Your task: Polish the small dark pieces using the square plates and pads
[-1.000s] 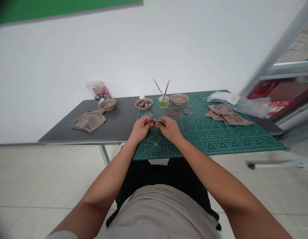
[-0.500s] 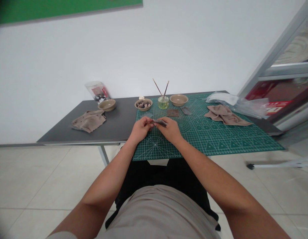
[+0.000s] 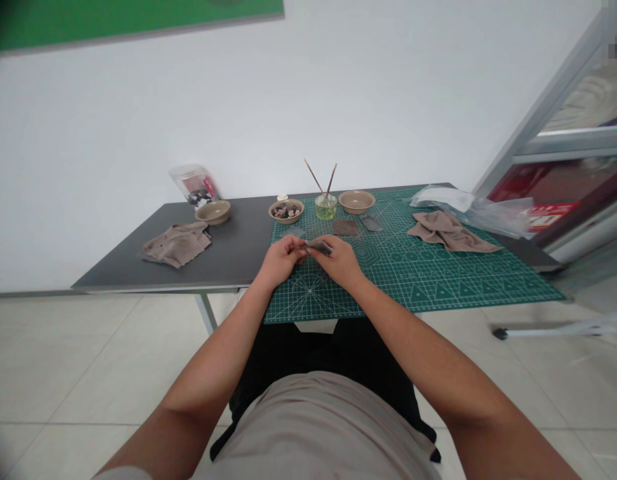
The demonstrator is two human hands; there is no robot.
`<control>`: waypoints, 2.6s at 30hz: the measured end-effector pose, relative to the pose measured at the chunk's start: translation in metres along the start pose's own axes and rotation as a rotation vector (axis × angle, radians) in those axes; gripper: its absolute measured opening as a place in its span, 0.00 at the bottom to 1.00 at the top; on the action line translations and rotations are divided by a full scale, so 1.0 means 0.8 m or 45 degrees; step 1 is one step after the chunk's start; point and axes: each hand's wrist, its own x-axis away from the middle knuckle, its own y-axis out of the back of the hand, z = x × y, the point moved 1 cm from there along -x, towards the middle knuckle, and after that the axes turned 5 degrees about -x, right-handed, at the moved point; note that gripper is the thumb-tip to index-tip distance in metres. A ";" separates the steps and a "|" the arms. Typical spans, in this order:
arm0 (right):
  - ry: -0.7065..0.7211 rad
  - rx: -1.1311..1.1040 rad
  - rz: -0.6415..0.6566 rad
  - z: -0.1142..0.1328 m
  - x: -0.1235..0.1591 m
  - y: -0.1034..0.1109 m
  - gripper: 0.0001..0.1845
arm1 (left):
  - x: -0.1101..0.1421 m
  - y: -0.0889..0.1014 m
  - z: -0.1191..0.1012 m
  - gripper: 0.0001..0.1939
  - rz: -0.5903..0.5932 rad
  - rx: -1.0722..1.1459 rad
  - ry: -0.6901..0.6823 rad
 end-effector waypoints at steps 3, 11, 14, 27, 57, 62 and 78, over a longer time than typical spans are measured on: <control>-0.017 -0.028 -0.011 0.000 0.001 0.000 0.09 | 0.000 0.000 0.001 0.06 0.024 0.015 -0.011; -0.084 -0.003 -0.107 -0.001 -0.001 0.002 0.10 | -0.004 -0.001 0.004 0.09 -0.014 0.113 -0.167; -0.073 0.009 -0.086 -0.001 -0.002 0.002 0.08 | -0.004 0.000 0.003 0.06 -0.006 0.134 -0.197; -0.041 0.057 0.002 -0.003 -0.003 0.000 0.09 | -0.001 0.006 -0.005 0.10 -0.105 -0.165 -0.085; -0.073 -0.020 0.049 -0.004 -0.004 0.000 0.10 | -0.002 0.004 -0.001 0.08 -0.044 0.003 0.044; -0.057 -0.017 0.039 -0.005 -0.004 -0.001 0.09 | -0.002 0.003 -0.001 0.08 -0.063 -0.017 0.061; -0.132 0.048 0.015 -0.008 -0.008 0.000 0.08 | -0.001 0.003 -0.003 0.09 -0.085 -0.010 0.059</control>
